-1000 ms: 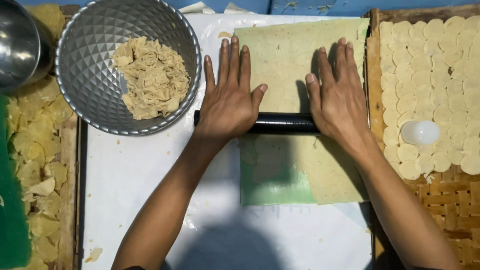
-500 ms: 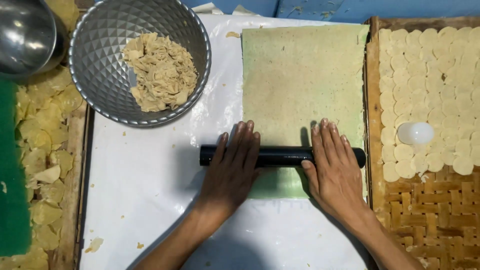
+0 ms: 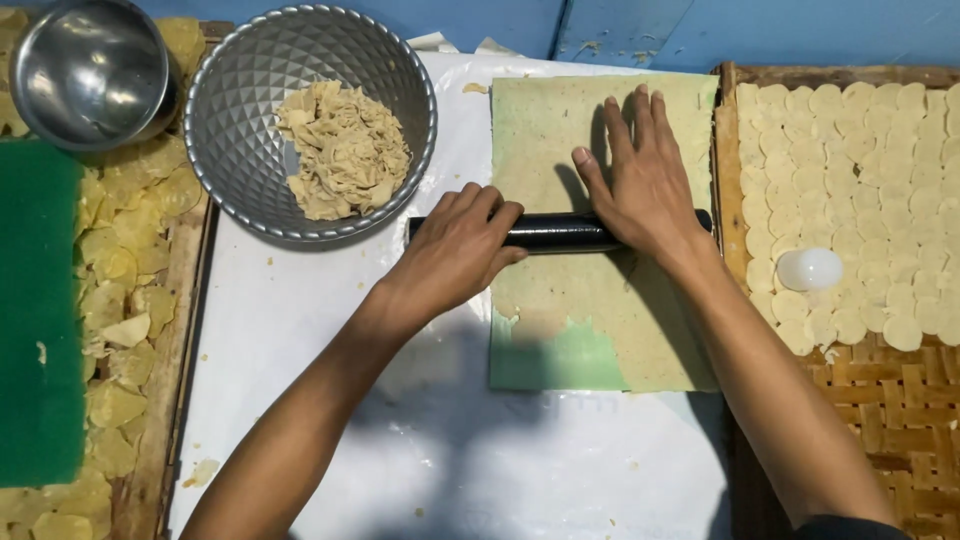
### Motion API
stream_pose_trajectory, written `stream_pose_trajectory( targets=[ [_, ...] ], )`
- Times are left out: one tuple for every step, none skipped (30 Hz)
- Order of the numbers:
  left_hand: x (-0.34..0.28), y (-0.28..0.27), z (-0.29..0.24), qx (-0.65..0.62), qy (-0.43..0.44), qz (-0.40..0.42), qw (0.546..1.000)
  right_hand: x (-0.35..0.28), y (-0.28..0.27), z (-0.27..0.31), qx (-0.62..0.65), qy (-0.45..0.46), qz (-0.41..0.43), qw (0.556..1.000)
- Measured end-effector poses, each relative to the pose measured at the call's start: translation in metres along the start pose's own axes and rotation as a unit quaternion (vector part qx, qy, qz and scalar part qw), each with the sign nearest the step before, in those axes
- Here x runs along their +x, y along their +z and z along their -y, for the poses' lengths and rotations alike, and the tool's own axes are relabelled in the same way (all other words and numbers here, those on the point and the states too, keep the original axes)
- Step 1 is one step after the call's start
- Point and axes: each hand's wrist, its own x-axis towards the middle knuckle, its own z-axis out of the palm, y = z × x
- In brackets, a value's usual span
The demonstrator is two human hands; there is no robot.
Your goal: Rolling out dough and cutting it into circular shapes for food preparation.
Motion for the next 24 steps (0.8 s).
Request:
stream_pose_trajectory(
  targets=[
    [0.008, -0.004, 0.006, 0.0, -0.001, 0.001, 1.0, 0.004, 0.002, -0.001, 0.001, -0.001, 0.001, 1.0],
    [0.015, -0.006, 0.01, -0.018, -0.022, -0.012, 1.0, 0.008, 0.005, -0.002, 0.014, 0.003, -0.013, 1.0],
    [0.022, -0.008, 0.015, -0.036, -0.043, -0.025, 0.998, 0.011, 0.008, -0.004, 0.026, 0.006, -0.026, 0.999],
    [0.023, -0.003, 0.019, -0.038, -0.046, -0.023, 0.998, 0.011, 0.007, -0.002, 0.026, 0.005, -0.022, 0.999],
    [0.025, 0.002, 0.024, -0.071, -0.075, -0.031, 0.994, 0.011, 0.007, 0.0, 0.024, -0.007, -0.034, 0.999],
    [0.029, 0.008, 0.028, -0.105, -0.101, -0.037, 0.989, 0.011, 0.006, 0.0, 0.022, -0.016, -0.047, 0.999],
    [0.027, 0.007, 0.024, -0.108, -0.102, -0.035, 0.988, 0.008, 0.005, 0.001, 0.022, -0.013, -0.044, 0.999],
    [0.024, 0.006, 0.018, -0.053, -0.12, -0.004, 0.991, 0.002, 0.005, 0.002, 0.01, -0.009, -0.024, 1.0],
    [0.021, 0.005, 0.012, 0.001, -0.137, 0.027, 0.99, -0.004, 0.005, 0.004, -0.001, -0.004, -0.004, 1.0],
    [0.012, 0.008, 0.002, -0.001, -0.141, 0.029, 0.99, -0.014, 0.007, 0.005, -0.001, -0.005, 0.001, 1.0],
    [0.003, 0.01, -0.008, 0.046, -0.135, -0.018, 0.99, -0.024, 0.008, 0.007, -0.017, -0.006, 0.016, 1.0],
    [-0.006, 0.011, -0.018, 0.096, -0.128, -0.066, 0.985, -0.035, 0.009, 0.009, -0.032, -0.007, 0.028, 0.999],
    [-0.013, 0.008, -0.025, 0.095, -0.129, -0.065, 0.985, -0.044, 0.014, 0.008, -0.032, -0.008, 0.03, 0.999],
    [-0.02, 0.006, -0.033, 0.071, -0.126, -0.074, 0.987, -0.055, 0.019, 0.006, -0.057, -0.031, -0.006, 0.998],
    [-0.028, 0.004, -0.042, 0.047, -0.123, -0.083, 0.988, -0.066, 0.025, 0.005, -0.083, -0.053, -0.042, 0.994],
    [-0.035, 0.005, -0.049, 0.046, -0.125, -0.082, 0.988, -0.076, 0.027, 0.006, -0.083, -0.054, -0.039, 0.994],
    [-0.043, 0.005, -0.057, 0.056, -0.127, -0.072, 0.988, -0.087, 0.029, 0.006, -0.091, -0.061, -0.056, 0.992],
    [-0.051, 0.005, -0.063, 0.068, -0.128, -0.063, 0.987, -0.097, 0.032, 0.008, -0.098, -0.068, -0.075, 0.99],
    [-0.06, 0.006, -0.07, 0.068, -0.13, -0.063, 0.987, -0.108, 0.033, 0.009, -0.097, -0.07, -0.074, 0.99],
    [-0.069, 0.007, -0.076, 0.05, -0.123, -0.041, 0.99, -0.12, 0.035, 0.009, -0.078, -0.074, -0.067, 0.992],
    [-0.078, 0.007, -0.082, 0.032, -0.115, -0.02, 0.993, -0.132, 0.036, 0.01, -0.059, -0.078, -0.06, 0.993],
    [-0.084, 0.005, -0.089, 0.031, -0.113, -0.021, 0.993, -0.144, 0.04, 0.007, -0.06, -0.077, -0.062, 0.993],
    [-0.091, 0.002, -0.097, 0.042, -0.118, -0.016, 0.992, -0.155, 0.044, 0.004, -0.061, -0.078, -0.056, 0.994],
    [-0.099, -0.002, -0.105, 0.054, -0.124, -0.01, 0.991, -0.168, 0.047, 0.001, -0.06, -0.081, -0.049, 0.994]
  ],
)
